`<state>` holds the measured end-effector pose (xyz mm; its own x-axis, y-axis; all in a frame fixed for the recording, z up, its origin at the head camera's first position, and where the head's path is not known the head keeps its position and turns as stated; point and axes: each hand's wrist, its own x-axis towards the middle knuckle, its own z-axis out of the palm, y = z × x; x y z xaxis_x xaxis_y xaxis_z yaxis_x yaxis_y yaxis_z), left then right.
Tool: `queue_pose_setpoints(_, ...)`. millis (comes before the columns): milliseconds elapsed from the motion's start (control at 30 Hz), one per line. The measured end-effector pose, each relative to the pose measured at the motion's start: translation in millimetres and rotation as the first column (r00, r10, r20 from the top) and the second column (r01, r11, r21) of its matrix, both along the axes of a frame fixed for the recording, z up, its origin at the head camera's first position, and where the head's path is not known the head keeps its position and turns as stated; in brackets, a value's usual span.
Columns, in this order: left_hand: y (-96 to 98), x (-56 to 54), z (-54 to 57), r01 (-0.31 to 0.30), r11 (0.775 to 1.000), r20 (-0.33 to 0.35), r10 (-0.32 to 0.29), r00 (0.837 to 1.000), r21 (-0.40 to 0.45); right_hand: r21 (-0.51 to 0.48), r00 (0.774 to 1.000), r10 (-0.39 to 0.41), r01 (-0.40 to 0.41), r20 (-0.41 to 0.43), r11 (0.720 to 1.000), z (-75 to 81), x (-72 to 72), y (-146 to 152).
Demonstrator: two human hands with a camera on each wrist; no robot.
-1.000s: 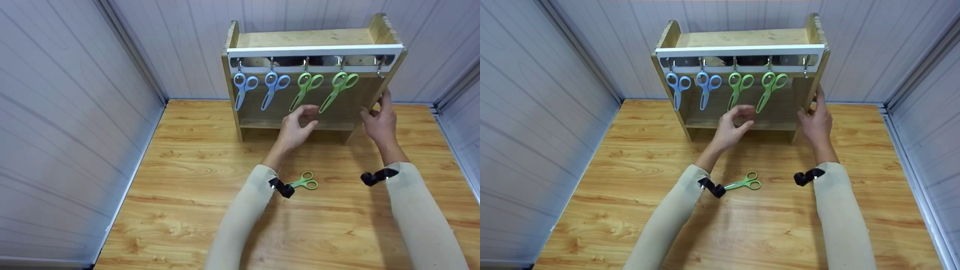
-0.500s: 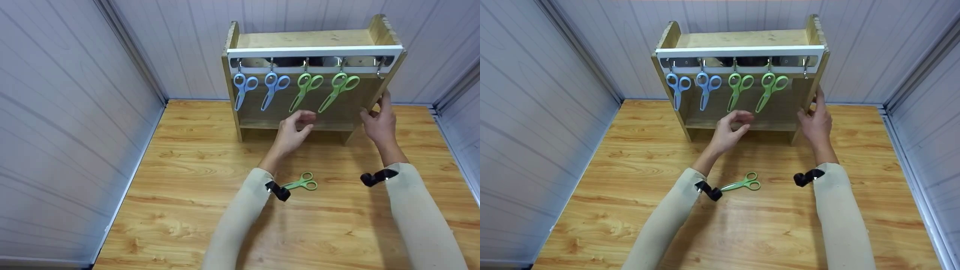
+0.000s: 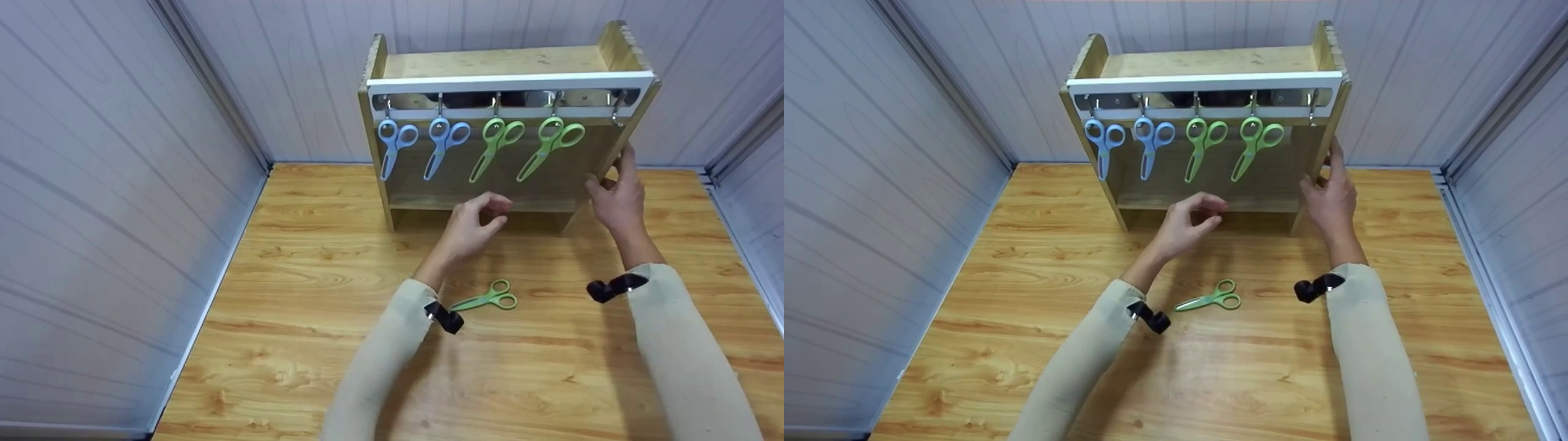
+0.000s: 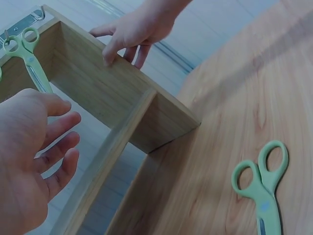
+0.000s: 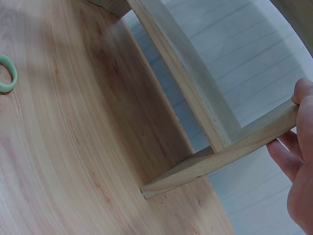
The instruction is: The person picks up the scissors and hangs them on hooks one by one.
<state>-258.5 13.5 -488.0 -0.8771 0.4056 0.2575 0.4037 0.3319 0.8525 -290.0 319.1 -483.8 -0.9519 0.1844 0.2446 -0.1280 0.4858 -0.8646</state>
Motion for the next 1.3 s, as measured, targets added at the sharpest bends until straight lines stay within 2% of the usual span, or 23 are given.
queue_pose_setpoints(200,-4.4,4.3,-2.7,-0.011,0.996,-0.027,0.008,1.000,-0.093,0.006,1.000,-0.005,0.005,0.006,1.000,0.5,0.1,0)
queue_pose_setpoints(667,-23.7,10.0,-13.6,-0.045,0.979,-0.055,0.035,0.998,-0.200,-0.020,0.999,0.006,-0.007,-0.035,1.000,-0.1,1.8,-2)
queue_pose_setpoints(1067,-32.1,19.8,-28.0,-0.038,0.967,-0.093,0.015,0.996,-0.250,0.015,1.000,-0.010,0.010,-0.003,1.000,0.9,0.7,0)
queue_pose_setpoints(1300,-36.3,22.5,-30.3,-0.039,0.960,-0.121,0.006,0.993,-0.276,0.005,1.000,-0.001,0.001,-0.001,1.000,1.0,0.2,-1)
